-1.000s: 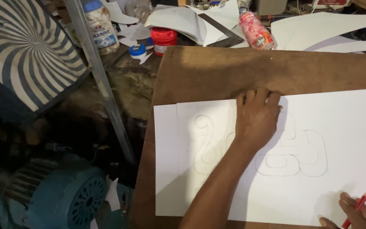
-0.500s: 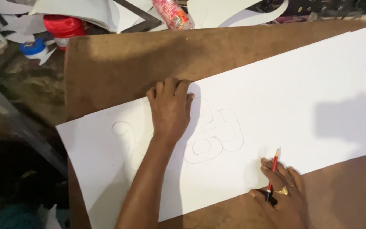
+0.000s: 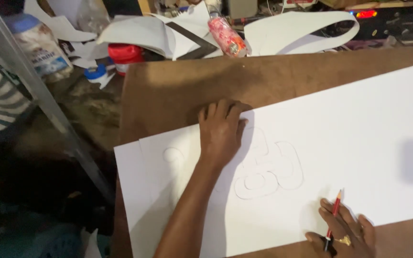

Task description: Drawing letters and shapes on a large white sheet of paper using a pencil and a square.

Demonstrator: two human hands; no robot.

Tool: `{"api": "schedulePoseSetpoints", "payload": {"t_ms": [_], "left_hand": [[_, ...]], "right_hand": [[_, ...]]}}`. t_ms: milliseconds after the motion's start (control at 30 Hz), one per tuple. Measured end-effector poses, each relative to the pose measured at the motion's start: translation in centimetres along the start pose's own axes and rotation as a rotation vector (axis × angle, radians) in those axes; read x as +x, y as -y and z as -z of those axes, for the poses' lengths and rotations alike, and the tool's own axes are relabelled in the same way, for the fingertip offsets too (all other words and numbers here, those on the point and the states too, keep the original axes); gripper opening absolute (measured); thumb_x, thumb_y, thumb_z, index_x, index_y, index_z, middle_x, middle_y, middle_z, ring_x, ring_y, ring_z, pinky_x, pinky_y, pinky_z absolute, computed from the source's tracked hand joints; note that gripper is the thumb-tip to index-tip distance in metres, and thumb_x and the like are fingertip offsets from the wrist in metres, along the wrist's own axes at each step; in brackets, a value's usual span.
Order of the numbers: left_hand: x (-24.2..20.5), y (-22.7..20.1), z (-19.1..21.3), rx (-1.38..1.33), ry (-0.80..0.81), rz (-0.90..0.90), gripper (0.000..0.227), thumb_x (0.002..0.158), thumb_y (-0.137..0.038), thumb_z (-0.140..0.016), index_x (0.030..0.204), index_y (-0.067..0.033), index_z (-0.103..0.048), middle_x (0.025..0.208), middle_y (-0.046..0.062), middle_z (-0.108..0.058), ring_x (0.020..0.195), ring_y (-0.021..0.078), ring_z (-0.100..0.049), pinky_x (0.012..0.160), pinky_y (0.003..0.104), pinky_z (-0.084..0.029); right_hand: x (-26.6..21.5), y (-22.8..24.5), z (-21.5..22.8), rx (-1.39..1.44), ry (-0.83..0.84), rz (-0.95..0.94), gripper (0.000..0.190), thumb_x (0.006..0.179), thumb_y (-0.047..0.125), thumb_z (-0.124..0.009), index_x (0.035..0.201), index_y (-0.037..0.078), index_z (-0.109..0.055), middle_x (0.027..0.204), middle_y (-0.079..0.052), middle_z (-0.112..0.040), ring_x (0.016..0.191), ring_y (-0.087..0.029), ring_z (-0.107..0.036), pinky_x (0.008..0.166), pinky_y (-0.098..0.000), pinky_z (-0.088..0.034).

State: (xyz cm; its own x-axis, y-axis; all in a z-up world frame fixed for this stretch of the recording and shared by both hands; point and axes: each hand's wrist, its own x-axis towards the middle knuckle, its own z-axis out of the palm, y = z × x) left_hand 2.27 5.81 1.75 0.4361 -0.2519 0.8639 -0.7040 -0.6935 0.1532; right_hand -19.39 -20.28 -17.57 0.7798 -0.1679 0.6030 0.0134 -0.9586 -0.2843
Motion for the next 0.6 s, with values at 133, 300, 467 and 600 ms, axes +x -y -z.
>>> {"api": "schedulePoseSetpoints", "payload": {"t_ms": [133,300,467,600], "left_hand": [[6.2,6.9,-3.7,0.076,0.114,0.297,0.011,0.094,-0.016,-0.065,0.102,-0.0127,-0.071,0.107,0.015,-0.07,0.097,0.0345,-0.067,0.084,0.048,-0.053],[16.0,14.7,-4.4,0.295,0.125,0.19,0.016,0.091,-0.02,-0.064,0.098,-0.0087,-0.073,0.104,0.017,-0.072,0.099,0.0383,-0.068,0.083,0.053,-0.053],[19.4,23.3,-11.0,0.316,0.66,0.3,0.038,0.085,-0.034,-0.074,0.113,-0.0086,-0.075,0.121,0.02,-0.071,0.115,0.0392,-0.066,0.093,0.051,-0.053],[20.1,22.8,-11.1,0.413,0.772,0.351,0.051,0.075,-0.035,-0.082,0.119,-0.0123,-0.074,0.122,0.017,-0.072,0.114,0.0382,-0.067,0.092,0.051,-0.055]], "right_hand": [[-0.4,-0.8,-0.8,0.055,-0.121,0.103,0.053,0.081,0.05,-0.068,0.118,0.012,-0.064,0.131,0.001,-0.067,0.136,-0.014,-0.054,0.129,-0.0407,-0.019],[-0.9,-3.6,-3.1,0.002,-0.156,0.195,0.051,0.088,0.052,-0.06,0.12,0.012,-0.062,0.131,-0.001,-0.066,0.133,-0.013,-0.054,0.128,-0.0406,-0.017],[-1.7,-1.6,-1.2,-0.116,-0.06,0.083,0.043,0.088,0.043,-0.06,0.121,0.016,-0.064,0.132,-0.002,-0.068,0.131,-0.012,-0.057,0.125,-0.0401,-0.019],[-0.8,-0.2,-0.8,0.012,-0.182,0.119,0.057,0.084,0.056,-0.066,0.124,0.016,-0.06,0.132,0.0,-0.066,0.131,-0.014,-0.054,0.124,-0.0427,-0.022]]}}
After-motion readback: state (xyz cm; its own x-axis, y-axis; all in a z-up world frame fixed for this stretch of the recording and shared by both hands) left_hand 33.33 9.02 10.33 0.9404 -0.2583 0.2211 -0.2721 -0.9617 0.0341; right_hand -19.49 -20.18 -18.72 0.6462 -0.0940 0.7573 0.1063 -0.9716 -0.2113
